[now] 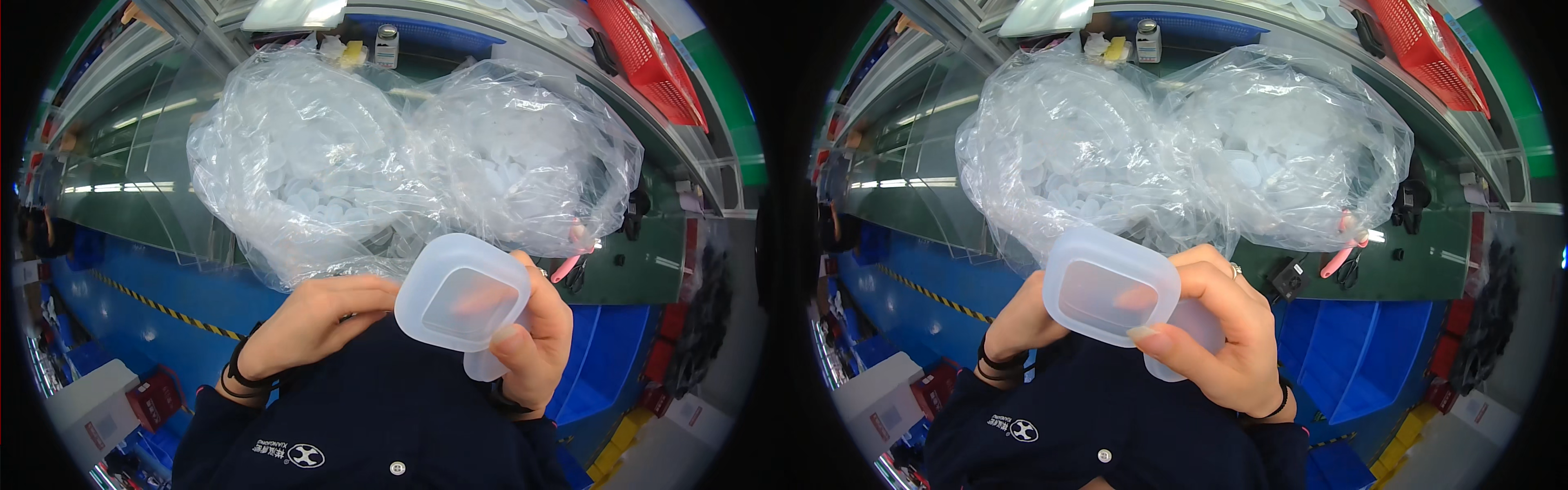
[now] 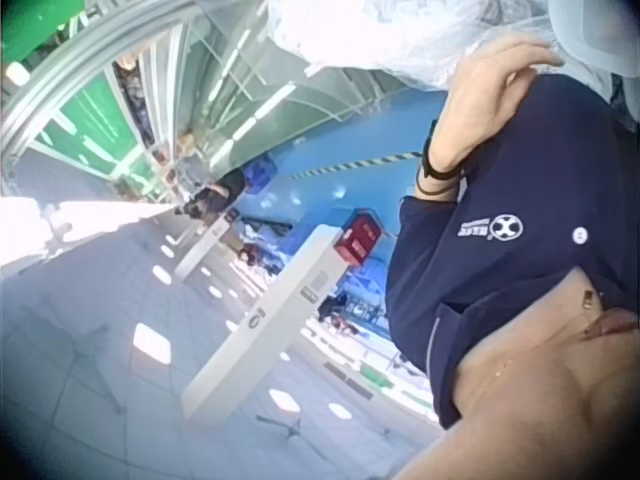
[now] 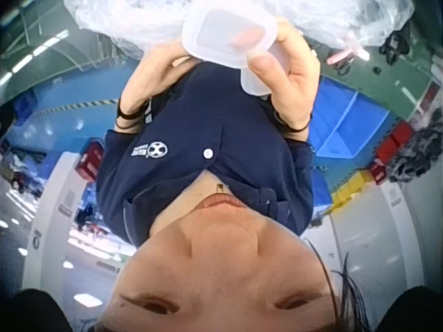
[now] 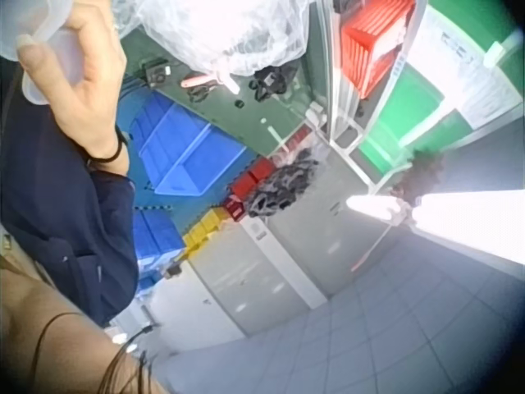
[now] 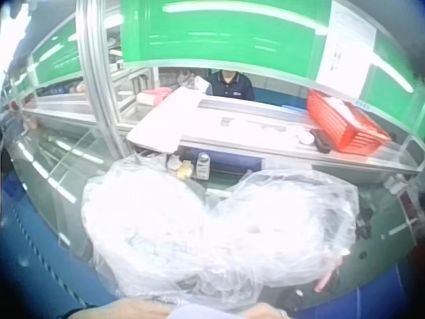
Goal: Inspecting and sorting small plastic caps at a manufacturing workstation.
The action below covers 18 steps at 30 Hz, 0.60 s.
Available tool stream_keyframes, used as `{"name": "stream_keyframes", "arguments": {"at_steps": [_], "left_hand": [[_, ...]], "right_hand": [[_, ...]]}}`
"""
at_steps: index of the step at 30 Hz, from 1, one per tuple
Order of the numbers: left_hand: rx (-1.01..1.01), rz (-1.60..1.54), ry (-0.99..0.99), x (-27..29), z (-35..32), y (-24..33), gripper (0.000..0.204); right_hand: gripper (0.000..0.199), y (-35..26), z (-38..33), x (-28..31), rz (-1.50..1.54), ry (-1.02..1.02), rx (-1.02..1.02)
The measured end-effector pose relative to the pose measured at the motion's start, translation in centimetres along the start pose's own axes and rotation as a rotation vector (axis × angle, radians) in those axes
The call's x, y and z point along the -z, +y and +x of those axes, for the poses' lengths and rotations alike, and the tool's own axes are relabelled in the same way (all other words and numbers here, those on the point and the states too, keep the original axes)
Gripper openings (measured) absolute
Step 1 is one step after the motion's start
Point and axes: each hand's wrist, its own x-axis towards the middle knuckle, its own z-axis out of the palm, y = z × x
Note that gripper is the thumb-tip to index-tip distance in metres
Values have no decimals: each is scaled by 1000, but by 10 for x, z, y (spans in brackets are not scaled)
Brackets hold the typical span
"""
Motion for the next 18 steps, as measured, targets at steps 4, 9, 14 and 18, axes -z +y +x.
{"name": "stream_keyframes", "arguments": {"at_steps": [4, 9, 14, 18], "left_hand": [[-419, -136, 401, -4, 2, 17, 44], [-485, -530, 554, 0, 9, 42, 43], [-367, -492, 616, -2, 14, 54, 25], [-349, -776, 650, -4, 15, 49, 20]], "right_hand": [[21, -2, -1, 0, -14, -1, -6], [22, 4, 1, -4, -222, -48, 106], [20, 1, 1, -9, -336, 30, 131], [20, 0, -3, -7, -211, 94, 98]]}}
